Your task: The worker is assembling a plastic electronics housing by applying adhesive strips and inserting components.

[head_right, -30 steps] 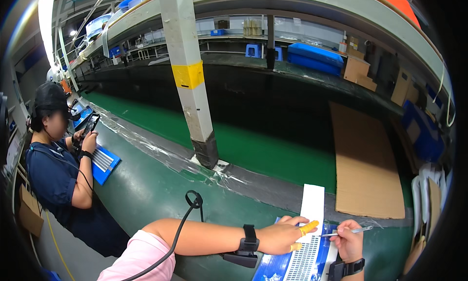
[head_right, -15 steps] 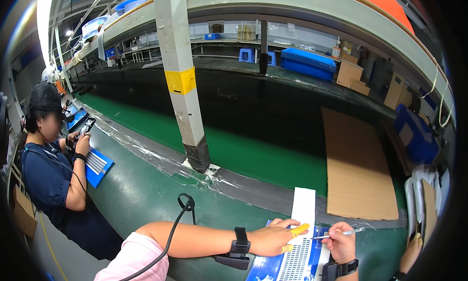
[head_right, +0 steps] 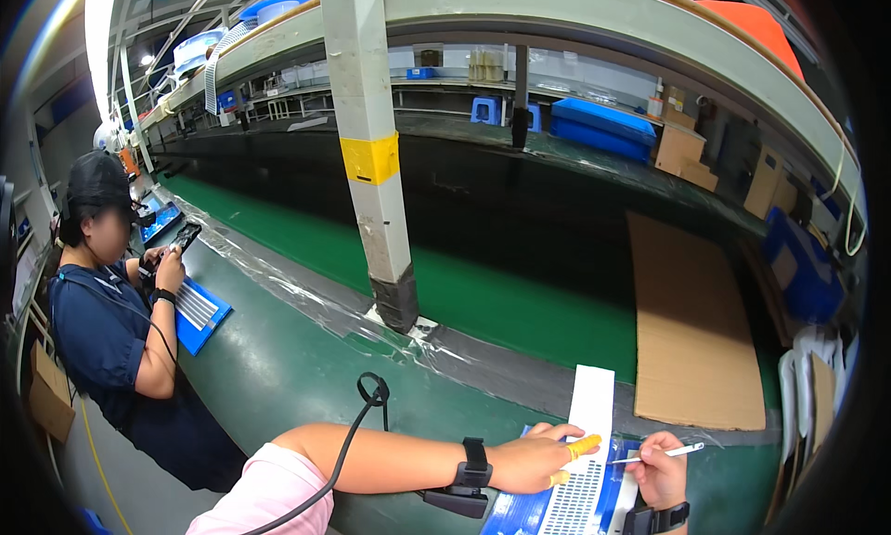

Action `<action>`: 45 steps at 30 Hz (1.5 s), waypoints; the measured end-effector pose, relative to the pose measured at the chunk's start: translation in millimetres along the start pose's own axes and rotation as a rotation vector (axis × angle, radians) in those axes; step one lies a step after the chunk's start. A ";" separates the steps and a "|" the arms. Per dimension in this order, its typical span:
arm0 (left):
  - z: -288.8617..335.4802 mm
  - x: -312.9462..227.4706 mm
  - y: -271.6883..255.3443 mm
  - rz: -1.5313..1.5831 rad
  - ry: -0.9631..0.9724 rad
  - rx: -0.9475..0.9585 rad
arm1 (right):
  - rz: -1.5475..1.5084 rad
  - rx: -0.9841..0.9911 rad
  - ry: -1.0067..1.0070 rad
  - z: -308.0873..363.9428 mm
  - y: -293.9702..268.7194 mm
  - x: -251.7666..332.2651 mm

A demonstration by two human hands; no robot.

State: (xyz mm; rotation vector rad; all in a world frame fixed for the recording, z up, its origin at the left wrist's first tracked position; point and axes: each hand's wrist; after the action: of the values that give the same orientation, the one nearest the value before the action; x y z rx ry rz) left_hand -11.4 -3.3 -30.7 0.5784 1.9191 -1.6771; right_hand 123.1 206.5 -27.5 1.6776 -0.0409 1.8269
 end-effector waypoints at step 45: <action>-0.3 1.2 1.2 0.007 0.013 -0.048 | -0.083 0.110 -0.003 -2.5 -11.7 -0.2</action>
State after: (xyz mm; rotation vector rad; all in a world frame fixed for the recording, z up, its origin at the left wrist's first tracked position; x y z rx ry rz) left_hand -11.6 -2.9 -32.3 0.5777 1.9585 -1.6227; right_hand 126.4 216.8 -32.7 1.7310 0.1282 1.7932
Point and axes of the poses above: each hand's wrist, its own z-axis away from the middle knuckle, its own y-axis out of the palm, x = y × z, and after that the axes turned 3 degrees about y, right-handed
